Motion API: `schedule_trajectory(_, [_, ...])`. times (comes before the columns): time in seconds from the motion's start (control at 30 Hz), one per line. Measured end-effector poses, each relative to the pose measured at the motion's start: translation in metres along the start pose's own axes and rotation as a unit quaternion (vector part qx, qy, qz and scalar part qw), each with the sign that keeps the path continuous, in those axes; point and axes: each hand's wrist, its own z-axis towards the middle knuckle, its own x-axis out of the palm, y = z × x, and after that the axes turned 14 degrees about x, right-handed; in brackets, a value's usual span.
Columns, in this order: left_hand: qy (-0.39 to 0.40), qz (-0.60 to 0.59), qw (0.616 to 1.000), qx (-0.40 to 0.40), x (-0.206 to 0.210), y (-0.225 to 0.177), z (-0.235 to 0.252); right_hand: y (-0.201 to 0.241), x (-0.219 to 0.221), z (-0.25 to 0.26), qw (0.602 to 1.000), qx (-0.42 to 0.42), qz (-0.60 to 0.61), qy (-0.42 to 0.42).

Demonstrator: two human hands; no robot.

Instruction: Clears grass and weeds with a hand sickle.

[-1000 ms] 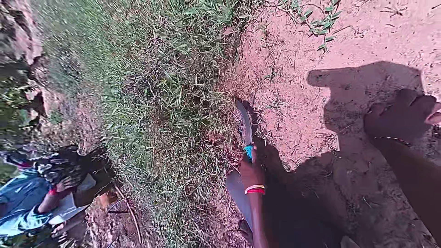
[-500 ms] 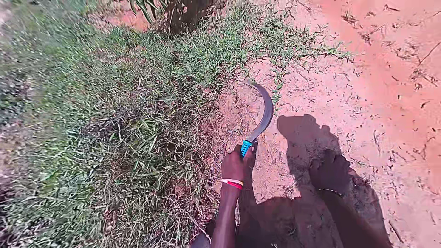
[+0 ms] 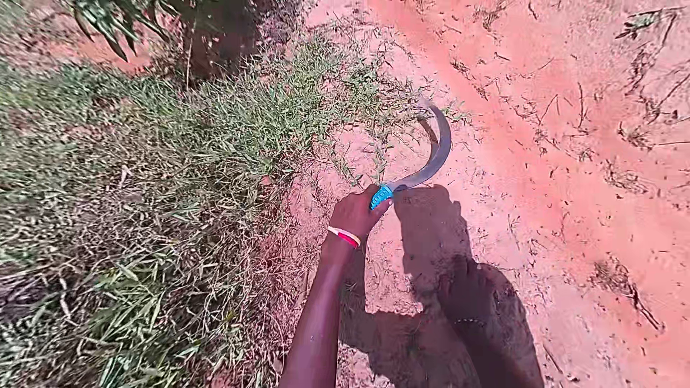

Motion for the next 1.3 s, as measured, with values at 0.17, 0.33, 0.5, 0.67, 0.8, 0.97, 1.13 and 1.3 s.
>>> schedule_trajectory(0.17, [0.081,0.029,0.996,0.026,0.021,0.009,-0.01,0.003,-0.007,0.0,0.999,0.016,-0.004,0.039])
schedule_trajectory(0.33, [0.107,0.022,0.994,0.002,0.028,0.022,-0.019,0.005,-0.012,0.0,0.998,0.025,-0.009,0.058])
schedule_trajectory(0.5, [0.022,-0.033,0.998,-0.057,0.012,0.051,0.038,0.006,-0.01,0.001,0.999,0.015,-0.002,0.041])
schedule_trajectory(0.67, [0.054,0.026,0.997,-0.058,-0.024,0.062,0.049,0.01,-0.019,0.001,0.997,0.025,-0.025,0.072])
schedule_trajectory(0.8, [0.058,0.051,0.995,-0.069,-0.024,0.072,0.049,0.007,-0.014,0.001,0.998,0.02,-0.028,0.044])
schedule_trajectory(0.97, [0.031,0.0,0.999,-0.02,0.024,0.077,0.025,0.01,-0.015,0.001,0.998,0.021,-0.042,0.045])
schedule_trajectory(1.13, [0.079,-0.013,0.996,0.026,0.033,0.059,0.024,0.009,-0.014,-0.001,0.998,0.024,-0.031,0.049])
schedule_trajectory(1.3, [0.061,-0.001,0.998,-0.009,-0.001,0.059,0.083,0.008,-0.018,0.002,0.997,0.03,-0.04,0.063])
